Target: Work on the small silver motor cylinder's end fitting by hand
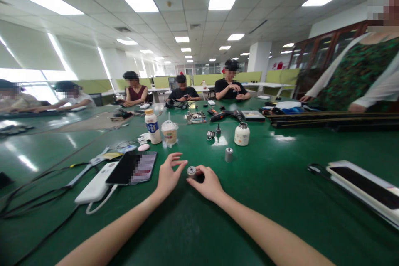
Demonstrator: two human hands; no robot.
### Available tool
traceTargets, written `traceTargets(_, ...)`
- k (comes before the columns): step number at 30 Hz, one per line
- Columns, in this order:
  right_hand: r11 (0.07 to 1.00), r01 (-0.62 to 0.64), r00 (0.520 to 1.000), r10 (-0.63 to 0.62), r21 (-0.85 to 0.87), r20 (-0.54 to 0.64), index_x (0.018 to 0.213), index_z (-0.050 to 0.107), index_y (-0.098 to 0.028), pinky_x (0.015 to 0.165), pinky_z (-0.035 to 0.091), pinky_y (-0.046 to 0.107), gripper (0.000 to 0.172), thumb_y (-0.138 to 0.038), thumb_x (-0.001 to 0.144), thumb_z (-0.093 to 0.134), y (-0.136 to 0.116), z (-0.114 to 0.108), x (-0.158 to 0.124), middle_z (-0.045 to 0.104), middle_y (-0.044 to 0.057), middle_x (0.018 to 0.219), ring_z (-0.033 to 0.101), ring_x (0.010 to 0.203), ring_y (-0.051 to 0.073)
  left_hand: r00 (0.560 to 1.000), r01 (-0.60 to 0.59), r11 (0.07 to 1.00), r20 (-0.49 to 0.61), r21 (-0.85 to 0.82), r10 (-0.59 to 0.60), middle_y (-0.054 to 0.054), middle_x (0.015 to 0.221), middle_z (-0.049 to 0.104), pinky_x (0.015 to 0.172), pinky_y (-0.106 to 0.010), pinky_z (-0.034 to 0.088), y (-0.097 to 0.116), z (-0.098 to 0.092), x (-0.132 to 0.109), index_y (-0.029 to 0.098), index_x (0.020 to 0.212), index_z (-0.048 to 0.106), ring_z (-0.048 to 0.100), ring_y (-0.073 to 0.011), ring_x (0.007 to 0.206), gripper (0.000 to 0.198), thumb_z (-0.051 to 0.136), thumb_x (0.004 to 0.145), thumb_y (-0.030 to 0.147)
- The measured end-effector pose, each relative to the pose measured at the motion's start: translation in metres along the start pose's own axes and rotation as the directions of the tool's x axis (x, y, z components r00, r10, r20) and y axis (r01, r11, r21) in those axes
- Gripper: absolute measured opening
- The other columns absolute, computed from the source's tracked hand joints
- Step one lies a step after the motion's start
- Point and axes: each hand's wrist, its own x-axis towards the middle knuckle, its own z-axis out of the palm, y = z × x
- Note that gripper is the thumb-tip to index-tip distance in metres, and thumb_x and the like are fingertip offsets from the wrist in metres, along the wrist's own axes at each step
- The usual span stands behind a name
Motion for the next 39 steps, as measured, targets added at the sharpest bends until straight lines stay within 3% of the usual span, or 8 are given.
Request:
traceTargets(3,1.0,0.003,1.0,-0.003,-0.001,0.004,0.097,0.068,-0.023,0.082,0.049,0.035,0.027,-0.036,0.074,0.075,0.0,0.0,0.0,0.071,0.003,0.092,0.065,0.089,0.023,0.997,0.017,0.998,0.069,0.06,-0.022,-0.001,0.076,0.079,0.087,-0.044,0.047,-0.01,-0.001,-0.003,0.024,0.092,0.065,0.071,-0.0279,0.092,0.02,0.074,0.076,0.017)
traceTargets(10,1.0,0.004,1.0,-0.004,0.001,0.007,0.098,0.068,-0.023,0.082,0.05,0.036,0.028,-0.037,0.075,0.075,0.001,0.0,0.0,0.071,0.004,0.093,0.065,0.089,0.023,0.997,0.009,0.991,0.077,0.133,-0.019,0.0,0.076,0.079,0.091,-0.048,0.04,-0.014,-0.001,-0.008,0.027,0.093,0.07,0.066,-0.0309,0.099,0.022,0.076,0.074,0.019)
traceTargets(17,1.0,0.011,1.0,-0.011,0.01,0.005,0.098,0.067,-0.023,0.082,0.049,0.035,0.027,-0.033,0.075,0.075,0.001,0.001,0.0,0.072,0.003,0.092,0.064,0.089,0.023,0.997,-0.071,0.994,-0.021,0.078,0.073,-0.003,0.1,0.076,0.094,-0.041,0.039,0.01,0.001,-0.008,0.024,0.094,0.067,0.064,-0.0252,0.105,0.009,0.067,0.085,0.024)
traceTargets(26,1.0,0.02,1.0,-0.02,0.007,0.008,0.095,0.066,-0.023,0.081,0.048,0.035,0.022,-0.03,0.075,0.074,0.001,0.0,0.0,0.071,0.002,0.09,0.063,0.088,0.022,0.989,-0.126,0.992,0.08,-0.013,0.126,-0.001,0.096,0.077,0.095,-0.04,0.038,0.016,0.006,-0.017,0.024,0.105,0.06,0.066,-0.024,0.103,0.02,0.066,0.086,0.021)
traceTargets(31,1.0,0.023,1.0,-0.023,0.01,0.014,0.096,0.067,-0.023,0.081,0.048,0.035,0.023,-0.029,0.075,0.074,0.003,0.0,0.001,0.072,0.003,0.092,0.063,0.088,0.022,0.986,-0.134,0.99,0.098,-0.045,0.138,-0.004,0.111,0.074,0.099,-0.042,0.035,0.017,0.005,-0.02,0.024,0.12,0.051,0.06,-0.0241,0.115,0.033,0.055,0.089,0.014)
traceTargets(36,1.0,0.027,0.999,-0.027,0.007,0.017,0.097,0.066,-0.023,0.081,0.048,0.035,0.024,-0.029,0.074,0.074,0.004,0.0,0.001,0.071,0.003,0.092,0.063,0.089,0.023,0.991,-0.117,0.992,0.064,-0.047,0.12,-0.006,0.113,0.071,0.1,-0.048,0.033,0.019,0.004,-0.02,0.023,0.104,0.061,0.057,-0.0287,0.116,0.018,0.058,0.088,0.018)
traceTargets(39,1.0,0.026,1.0,-0.026,0.002,0.013,0.098,0.065,-0.023,0.081,0.048,0.035,0.027,-0.028,0.073,0.074,0.005,0.0,0.002,0.071,0.003,0.091,0.063,0.089,0.023,0.989,-0.108,0.99,0.087,-0.089,0.116,-0.006,0.107,0.073,0.099,-0.047,0.036,0.017,0.006,-0.019,0.023,0.11,0.058,0.06,-0.0272,0.112,0.024,0.061,0.087,0.019)
